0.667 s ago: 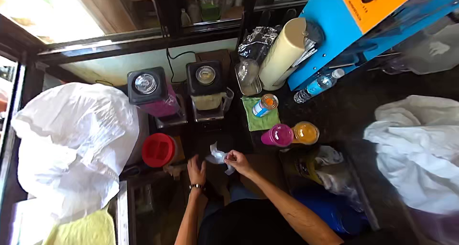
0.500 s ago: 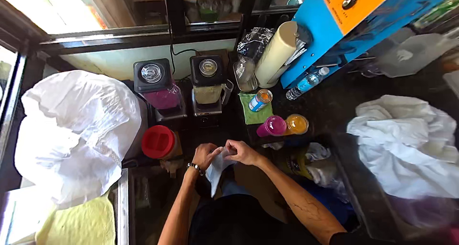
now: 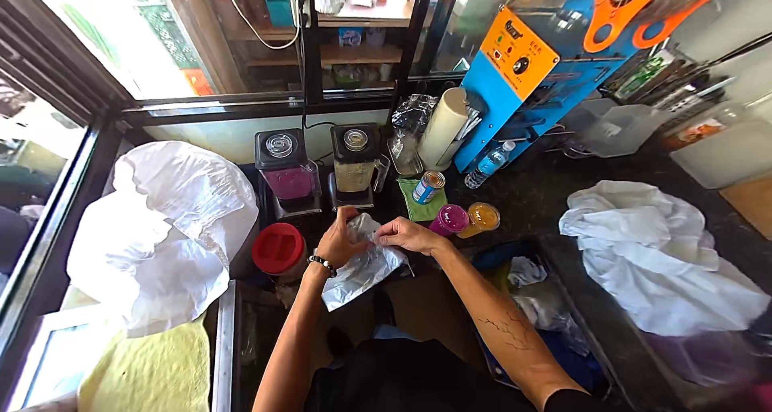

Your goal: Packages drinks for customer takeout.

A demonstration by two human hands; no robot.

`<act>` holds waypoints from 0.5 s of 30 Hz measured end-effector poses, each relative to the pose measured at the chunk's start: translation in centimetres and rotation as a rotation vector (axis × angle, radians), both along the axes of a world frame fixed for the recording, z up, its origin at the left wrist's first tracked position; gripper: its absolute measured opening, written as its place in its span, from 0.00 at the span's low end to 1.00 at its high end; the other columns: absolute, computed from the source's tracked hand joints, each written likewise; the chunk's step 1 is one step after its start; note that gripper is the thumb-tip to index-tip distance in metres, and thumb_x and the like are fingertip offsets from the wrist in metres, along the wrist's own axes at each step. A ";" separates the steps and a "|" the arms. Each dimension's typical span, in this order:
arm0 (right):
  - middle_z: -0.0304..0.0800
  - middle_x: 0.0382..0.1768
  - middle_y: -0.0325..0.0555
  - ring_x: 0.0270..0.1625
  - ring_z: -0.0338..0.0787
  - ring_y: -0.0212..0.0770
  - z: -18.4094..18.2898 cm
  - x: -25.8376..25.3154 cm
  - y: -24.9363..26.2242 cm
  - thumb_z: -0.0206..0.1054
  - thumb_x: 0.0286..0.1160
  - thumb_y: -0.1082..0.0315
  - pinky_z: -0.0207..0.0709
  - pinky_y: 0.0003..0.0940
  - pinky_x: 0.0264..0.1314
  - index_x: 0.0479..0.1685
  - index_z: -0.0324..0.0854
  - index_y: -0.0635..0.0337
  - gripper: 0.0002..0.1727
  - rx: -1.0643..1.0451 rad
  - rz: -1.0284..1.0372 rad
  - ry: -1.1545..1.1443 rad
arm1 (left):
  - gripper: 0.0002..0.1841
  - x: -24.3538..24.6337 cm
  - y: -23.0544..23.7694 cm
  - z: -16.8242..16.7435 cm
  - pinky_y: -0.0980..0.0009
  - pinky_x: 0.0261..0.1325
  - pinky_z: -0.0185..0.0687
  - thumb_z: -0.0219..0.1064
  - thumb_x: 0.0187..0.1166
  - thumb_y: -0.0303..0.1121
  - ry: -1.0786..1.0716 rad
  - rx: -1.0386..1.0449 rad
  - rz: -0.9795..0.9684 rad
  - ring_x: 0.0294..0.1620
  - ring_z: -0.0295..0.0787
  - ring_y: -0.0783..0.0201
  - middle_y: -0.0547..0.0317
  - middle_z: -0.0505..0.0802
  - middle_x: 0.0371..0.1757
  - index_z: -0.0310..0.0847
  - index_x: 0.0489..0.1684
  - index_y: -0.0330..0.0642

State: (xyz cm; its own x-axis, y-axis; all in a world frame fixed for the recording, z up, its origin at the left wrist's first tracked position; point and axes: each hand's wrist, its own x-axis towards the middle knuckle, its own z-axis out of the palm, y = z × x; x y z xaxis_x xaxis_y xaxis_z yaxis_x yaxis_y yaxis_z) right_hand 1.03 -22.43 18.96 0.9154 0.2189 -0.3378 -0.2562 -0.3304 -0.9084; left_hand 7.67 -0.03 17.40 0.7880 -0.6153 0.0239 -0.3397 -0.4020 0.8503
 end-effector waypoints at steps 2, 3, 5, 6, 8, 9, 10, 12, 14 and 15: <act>0.94 0.42 0.49 0.47 0.91 0.37 -1.2 -0.1 1.0 0.73 0.77 0.63 0.84 0.40 0.60 0.46 0.91 0.65 0.12 -0.168 -0.196 -0.089 | 0.46 -0.7 0.9 0.1 0.36 0.78 0.66 0.88 0.55 0.46 -0.188 0.027 0.251 0.79 0.73 0.40 0.44 0.81 0.77 0.72 0.79 0.44; 0.94 0.43 0.51 0.48 0.92 0.41 -1.6 -0.4 1.7 0.76 0.73 0.60 0.84 0.44 0.61 0.45 0.91 0.64 0.15 -0.242 -0.292 -0.121 | 0.35 -1.6 1.0 0.2 0.34 0.76 0.66 0.84 0.60 0.48 -0.210 0.057 0.372 0.77 0.73 0.38 0.42 0.83 0.73 0.81 0.70 0.45; 0.94 0.43 0.51 0.49 0.92 0.43 -2.3 -1.3 3.7 0.78 0.70 0.57 0.83 0.46 0.61 0.45 0.90 0.64 0.18 -0.309 -0.385 -0.154 | 0.25 -3.9 0.8 0.1 0.32 0.72 0.67 0.67 0.77 0.55 -0.022 0.202 0.403 0.73 0.77 0.35 0.37 0.86 0.67 0.89 0.58 0.43; 0.93 0.42 0.52 0.49 0.92 0.44 -2.8 -2.0 5.2 0.77 0.71 0.58 0.83 0.46 0.61 0.46 0.89 0.65 0.17 -0.313 -0.382 -0.154 | 0.26 -5.0 0.7 -0.8 0.33 0.74 0.67 0.64 0.80 0.56 0.137 0.196 0.344 0.73 0.79 0.37 0.37 0.87 0.66 0.90 0.57 0.41; 0.94 0.42 0.54 0.49 0.92 0.45 -4.0 -3.9 7.8 0.75 0.70 0.64 0.83 0.47 0.60 0.46 0.89 0.67 0.14 -0.258 -0.334 -0.110 | 0.18 -7.2 1.0 -4.2 0.52 0.65 0.79 0.66 0.82 0.42 0.425 -0.110 0.351 0.56 0.87 0.54 0.44 0.92 0.50 0.89 0.46 0.31; 0.93 0.41 0.53 0.47 0.91 0.44 -4.7 -4.9 8.4 0.77 0.67 0.65 0.83 0.45 0.59 0.45 0.89 0.68 0.15 -0.153 -0.335 -0.058 | 0.13 -8.3 1.4 -5.7 0.60 0.58 0.84 0.65 0.82 0.33 0.568 -0.302 0.407 0.48 0.89 0.61 0.48 0.92 0.43 0.86 0.45 0.28; 0.92 0.41 0.51 0.46 0.90 0.40 -5.3 -5.8 8.5 0.79 0.66 0.68 0.83 0.39 0.56 0.46 0.87 0.70 0.15 0.031 -0.371 0.030 | 0.10 -9.2 2.3 -7.0 0.61 0.54 0.85 0.62 0.82 0.27 0.685 -0.439 0.473 0.45 0.88 0.62 0.49 0.91 0.42 0.83 0.47 0.26; 0.90 0.43 0.44 0.46 0.91 0.37 -6.1 -7.5 7.4 0.67 0.81 0.71 0.86 0.37 0.55 0.50 0.76 0.63 0.07 0.504 -0.465 0.305 | 0.06 -11.1 4.9 -9.3 0.66 0.50 0.86 0.60 0.81 0.24 0.642 -0.439 0.577 0.41 0.87 0.67 0.54 0.89 0.38 0.79 0.43 0.29; 0.90 0.45 0.45 0.52 0.92 0.44 -7.0 -9.0 5.2 0.52 0.92 0.61 0.85 0.48 0.62 0.54 0.74 0.57 0.11 0.814 -0.501 0.470 | 0.12 -13.0 8.3 -11.6 0.57 0.62 0.81 0.63 0.79 0.27 0.350 -0.131 0.571 0.53 0.87 0.56 0.42 0.90 0.47 0.83 0.48 0.24; 0.91 0.45 0.47 0.52 0.92 0.45 -7.3 -9.6 4.1 0.49 0.93 0.58 0.85 0.49 0.63 0.54 0.75 0.58 0.15 0.846 -0.512 0.491 | 0.15 -13.8 9.8 -12.6 0.42 0.69 0.74 0.63 0.79 0.31 0.206 0.060 0.534 0.62 0.84 0.42 0.33 0.88 0.55 0.85 0.50 0.24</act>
State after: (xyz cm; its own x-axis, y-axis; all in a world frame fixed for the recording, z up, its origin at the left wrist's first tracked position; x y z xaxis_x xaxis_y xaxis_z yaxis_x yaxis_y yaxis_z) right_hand -8.55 -18.35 11.69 0.7710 0.1840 -0.6097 -0.5801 0.5981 -0.5530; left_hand -6.14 9.78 4.83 0.9746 -0.1259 -0.1854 0.0938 -0.5222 0.8477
